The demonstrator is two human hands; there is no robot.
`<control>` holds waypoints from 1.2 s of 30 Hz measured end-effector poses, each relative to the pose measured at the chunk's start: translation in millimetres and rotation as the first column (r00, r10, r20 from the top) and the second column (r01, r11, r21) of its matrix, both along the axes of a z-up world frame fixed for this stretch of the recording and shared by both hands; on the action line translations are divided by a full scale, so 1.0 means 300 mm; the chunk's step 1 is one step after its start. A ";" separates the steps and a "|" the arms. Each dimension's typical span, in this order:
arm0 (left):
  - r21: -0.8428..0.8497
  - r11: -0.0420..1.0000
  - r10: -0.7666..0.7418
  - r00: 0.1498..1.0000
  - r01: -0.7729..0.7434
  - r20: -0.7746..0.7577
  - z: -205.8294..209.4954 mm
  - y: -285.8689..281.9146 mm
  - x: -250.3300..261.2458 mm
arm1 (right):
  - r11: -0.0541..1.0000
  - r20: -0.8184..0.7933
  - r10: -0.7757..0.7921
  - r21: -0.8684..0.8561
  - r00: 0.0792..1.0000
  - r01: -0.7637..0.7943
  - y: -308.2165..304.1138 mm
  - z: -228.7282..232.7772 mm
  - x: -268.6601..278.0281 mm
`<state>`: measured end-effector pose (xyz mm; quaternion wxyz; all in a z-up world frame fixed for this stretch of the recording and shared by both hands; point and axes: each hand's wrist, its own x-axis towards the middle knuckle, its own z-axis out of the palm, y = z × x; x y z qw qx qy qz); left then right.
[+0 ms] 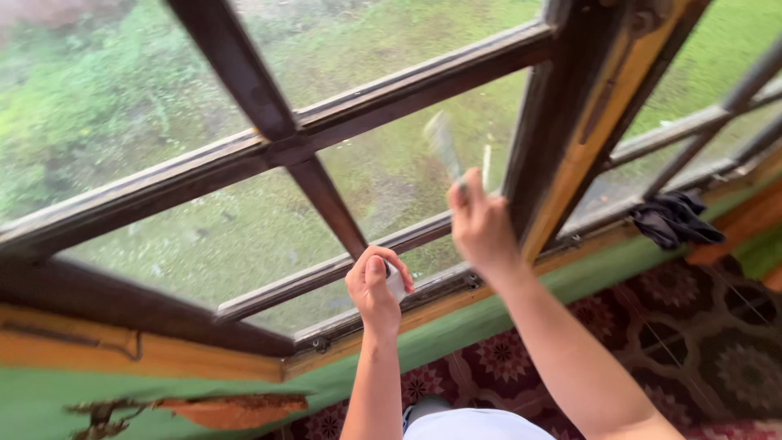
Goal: The person cleans a window pane and frame by scrubbing the glass and edges with a toothbrush while holding a small container.
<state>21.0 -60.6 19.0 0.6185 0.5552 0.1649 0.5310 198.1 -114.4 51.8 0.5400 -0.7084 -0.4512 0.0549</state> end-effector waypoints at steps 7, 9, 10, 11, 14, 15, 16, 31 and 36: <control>-0.039 0.993 0.108 0.994 -0.108 -0.025 -0.013 -0.003 -0.075 | 0.989 0.327 0.143 -0.077 0.934 -0.124 -0.026 -0.153 -0.107; -0.052 0.991 0.118 0.993 -0.120 -0.030 -0.034 -0.003 -0.090 | 0.996 0.273 0.062 -0.076 0.960 -0.043 -0.005 -0.128 -0.025; -0.074 0.990 0.115 0.993 -0.117 -0.033 -0.047 -0.006 -0.099 | 0.999 0.144 0.026 -0.036 0.989 -0.021 0.001 -0.113 0.020; -0.094 0.989 0.109 0.994 -0.111 -0.030 -0.056 -0.004 -0.101 | 1.000 0.016 -0.009 0.002 1.000 0.009 0.008 -0.102 0.053; -0.102 0.989 0.102 0.994 -0.105 -0.038 -0.071 -0.005 -0.112 | 0.977 0.606 -0.151 0.213 0.781 0.023 0.065 -0.123 0.028; -0.102 0.989 0.101 0.994 -0.105 -0.038 -0.073 -0.002 -0.106 | 0.977 0.606 -0.152 0.213 0.781 0.024 0.060 -0.147 -0.015; -0.094 0.990 0.104 0.994 -0.108 -0.043 -0.074 0.002 -0.095 | 0.996 0.400 0.037 0.057 0.916 -0.065 0.048 -0.183 -0.098; 0.007 0.997 -0.079 0.991 0.080 -0.105 -0.068 0.112 -0.147 | 0.997 0.001 0.054 -0.053 0.999 -0.054 0.057 -0.047 -0.244; 0.015 0.989 -0.145 0.982 0.148 -0.120 -0.062 0.165 -0.174 | 0.998 -0.079 0.056 -0.008 0.995 -0.057 0.108 -0.068 -0.231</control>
